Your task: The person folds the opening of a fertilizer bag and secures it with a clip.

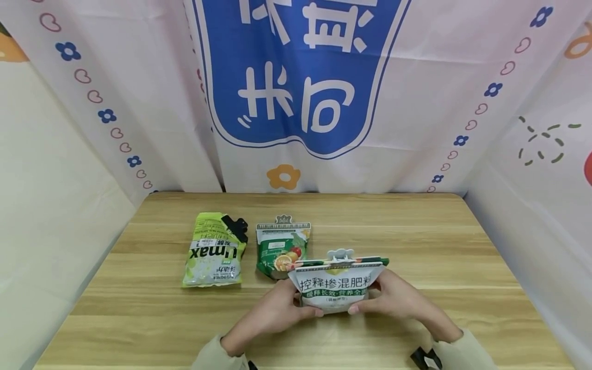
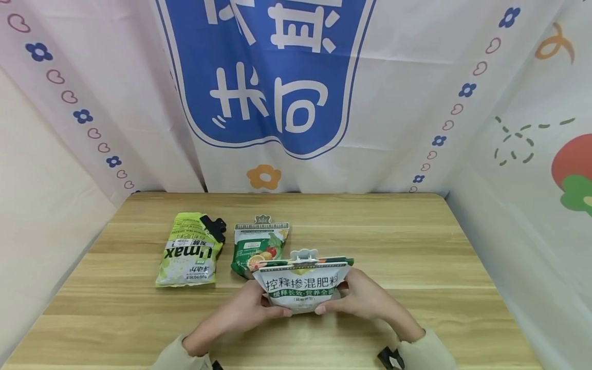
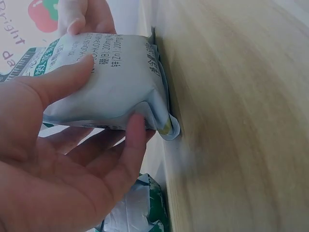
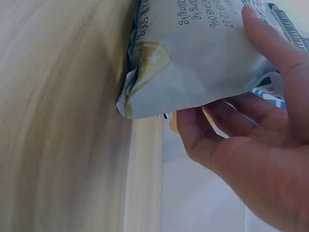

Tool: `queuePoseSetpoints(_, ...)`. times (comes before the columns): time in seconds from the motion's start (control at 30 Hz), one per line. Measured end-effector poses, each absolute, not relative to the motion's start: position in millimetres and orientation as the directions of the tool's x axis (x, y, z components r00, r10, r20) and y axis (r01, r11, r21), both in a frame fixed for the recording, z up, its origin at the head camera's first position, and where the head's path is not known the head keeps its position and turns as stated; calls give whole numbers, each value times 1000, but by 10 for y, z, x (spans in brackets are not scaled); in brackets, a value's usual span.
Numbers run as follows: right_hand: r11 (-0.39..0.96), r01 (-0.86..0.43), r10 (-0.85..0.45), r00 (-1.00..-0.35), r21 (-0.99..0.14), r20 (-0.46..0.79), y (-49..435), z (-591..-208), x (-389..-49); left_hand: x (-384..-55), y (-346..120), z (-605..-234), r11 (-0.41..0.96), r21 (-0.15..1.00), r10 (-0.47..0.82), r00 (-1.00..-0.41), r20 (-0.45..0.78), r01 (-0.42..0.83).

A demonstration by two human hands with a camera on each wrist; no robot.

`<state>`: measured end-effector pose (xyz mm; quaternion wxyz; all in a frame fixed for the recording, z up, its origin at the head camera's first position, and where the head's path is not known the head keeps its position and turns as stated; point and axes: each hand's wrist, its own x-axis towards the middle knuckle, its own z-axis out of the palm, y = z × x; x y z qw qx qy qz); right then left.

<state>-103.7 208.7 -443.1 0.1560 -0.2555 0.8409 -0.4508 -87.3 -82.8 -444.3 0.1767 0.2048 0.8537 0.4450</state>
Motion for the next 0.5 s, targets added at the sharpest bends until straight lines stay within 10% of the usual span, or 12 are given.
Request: queuePoseSetpoints(0.5, 362, -250, -592, -806, -898, -14, 2073, -4417, -1067, -922, -839, -4478, 489, 857, 518, -845, -133, 164)
